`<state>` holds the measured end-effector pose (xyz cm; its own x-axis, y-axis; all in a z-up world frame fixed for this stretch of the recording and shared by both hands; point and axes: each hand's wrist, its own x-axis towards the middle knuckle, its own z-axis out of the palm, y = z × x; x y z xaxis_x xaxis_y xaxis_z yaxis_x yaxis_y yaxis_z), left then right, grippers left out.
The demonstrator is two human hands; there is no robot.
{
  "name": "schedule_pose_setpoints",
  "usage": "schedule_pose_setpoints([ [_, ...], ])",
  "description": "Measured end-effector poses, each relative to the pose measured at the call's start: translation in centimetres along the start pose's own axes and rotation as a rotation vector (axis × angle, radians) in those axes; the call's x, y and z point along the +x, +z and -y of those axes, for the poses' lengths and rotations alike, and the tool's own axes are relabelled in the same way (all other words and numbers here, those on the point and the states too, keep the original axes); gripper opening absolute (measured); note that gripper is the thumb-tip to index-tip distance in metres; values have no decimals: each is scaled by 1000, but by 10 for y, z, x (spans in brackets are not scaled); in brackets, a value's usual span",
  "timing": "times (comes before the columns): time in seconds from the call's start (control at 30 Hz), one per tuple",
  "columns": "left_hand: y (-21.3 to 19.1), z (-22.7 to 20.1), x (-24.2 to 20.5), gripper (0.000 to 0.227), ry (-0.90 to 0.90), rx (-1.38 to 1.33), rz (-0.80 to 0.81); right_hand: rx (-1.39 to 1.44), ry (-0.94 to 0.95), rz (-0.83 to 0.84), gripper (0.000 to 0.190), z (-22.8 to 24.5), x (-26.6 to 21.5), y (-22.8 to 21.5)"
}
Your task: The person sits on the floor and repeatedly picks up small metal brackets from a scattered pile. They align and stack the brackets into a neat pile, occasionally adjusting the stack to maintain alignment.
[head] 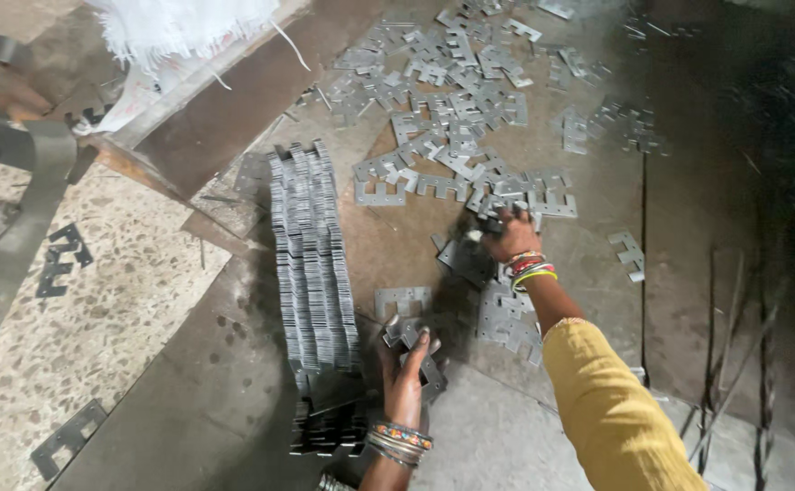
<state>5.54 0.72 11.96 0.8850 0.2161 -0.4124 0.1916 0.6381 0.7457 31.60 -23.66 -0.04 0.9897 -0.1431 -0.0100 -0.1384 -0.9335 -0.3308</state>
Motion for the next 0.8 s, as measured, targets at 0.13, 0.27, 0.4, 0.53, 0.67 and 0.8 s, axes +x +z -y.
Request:
schedule_pose_setpoints([
  [0.13, -5, 0, 9, 75, -11, 25, -81, 28, 45, 24, 95, -11, 49, 11],
  [0.27, -6, 7, 10, 78, -29, -8, -75, -142, -88, 129, 95, -32, 59, 23],
  [0.4, 2, 10, 7, 75, 43, 11, -62, -107, -226, 109, 95, -40, 20, 20],
  [0.53, 3, 13, -2, 65, -33, 25, -14, -60, -275, 91, 96, -42, -73, 3],
  [0.67, -5, 21, 2, 55, 212, 168, 37, -121, -141, 248, 95, -34, -151, -14],
  [0.8, -19, 42, 10, 52, 90, 172, 68, -128, -319, 184, 84, -38, -199, -38],
])
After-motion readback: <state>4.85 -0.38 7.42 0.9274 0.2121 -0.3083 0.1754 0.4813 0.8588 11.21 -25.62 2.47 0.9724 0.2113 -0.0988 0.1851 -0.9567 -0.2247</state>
